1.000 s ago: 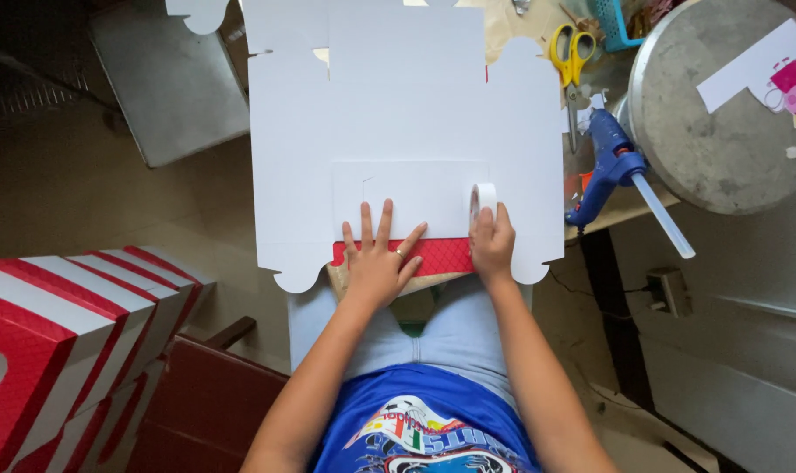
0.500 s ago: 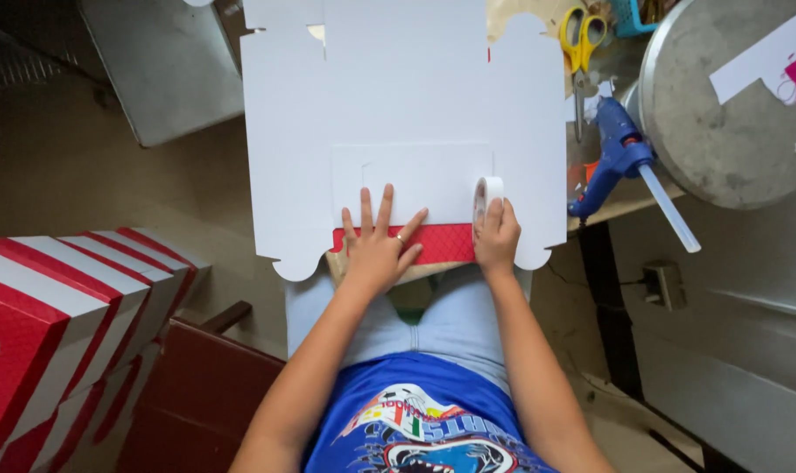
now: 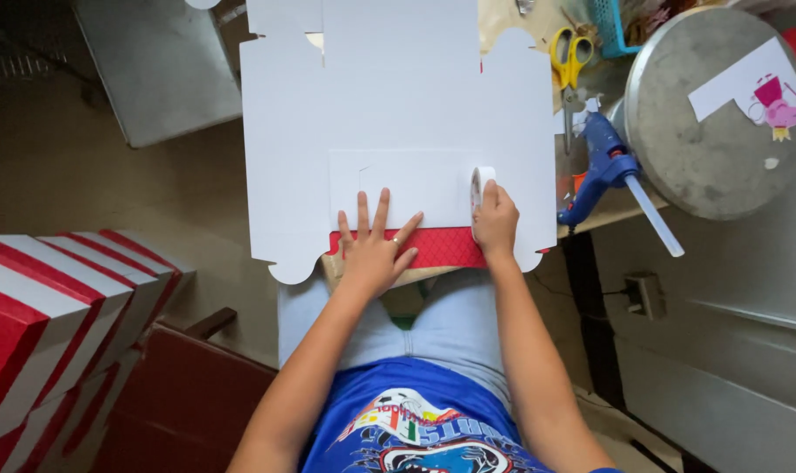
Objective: Applying double-sided tape and folding cardboard cake boxes for assembly.
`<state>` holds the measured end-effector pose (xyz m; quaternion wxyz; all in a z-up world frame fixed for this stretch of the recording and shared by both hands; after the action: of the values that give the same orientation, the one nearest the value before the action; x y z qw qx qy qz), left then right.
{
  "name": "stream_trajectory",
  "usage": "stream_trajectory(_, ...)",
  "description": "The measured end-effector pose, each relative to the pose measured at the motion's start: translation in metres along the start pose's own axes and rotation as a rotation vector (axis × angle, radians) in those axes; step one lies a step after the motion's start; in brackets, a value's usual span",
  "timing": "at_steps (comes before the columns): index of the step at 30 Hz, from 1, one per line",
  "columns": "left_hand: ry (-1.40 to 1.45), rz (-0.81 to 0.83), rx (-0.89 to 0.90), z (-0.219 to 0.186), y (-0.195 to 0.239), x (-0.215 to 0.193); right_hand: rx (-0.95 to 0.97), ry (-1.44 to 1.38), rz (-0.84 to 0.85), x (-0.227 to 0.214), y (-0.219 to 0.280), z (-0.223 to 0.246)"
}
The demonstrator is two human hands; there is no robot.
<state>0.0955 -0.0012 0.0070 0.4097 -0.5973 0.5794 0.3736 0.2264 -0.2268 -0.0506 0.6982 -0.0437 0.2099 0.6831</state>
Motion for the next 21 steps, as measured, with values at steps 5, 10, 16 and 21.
stream_trajectory(5,-0.009,0.008,0.001,0.003,0.007,0.002,0.206,-0.184,0.064,0.006,0.014,0.001)
stream_trajectory(10,0.009,0.009,-0.005,0.0,0.003,-0.001,-0.094,-0.049,-0.031,-0.001,0.008,-0.003)
stream_trajectory(16,0.006,0.025,-0.004,0.002,0.004,0.0,0.262,-0.18,0.089,0.007,-0.003,0.014)
stream_trajectory(21,0.004,0.052,-0.015,0.002,0.008,0.004,0.235,-0.201,0.076,0.006,0.002,0.007)
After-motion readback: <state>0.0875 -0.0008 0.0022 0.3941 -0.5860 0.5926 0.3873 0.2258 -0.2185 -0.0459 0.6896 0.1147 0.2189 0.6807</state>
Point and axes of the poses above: each hand's wrist, its own y-axis away from the middle knuckle, its own x-axis out of the palm, z = x × y, the point moved 9 cm from there along -y, towards the middle knuckle, and after that the axes turned 1 degree about y, right-handed, at the moved point
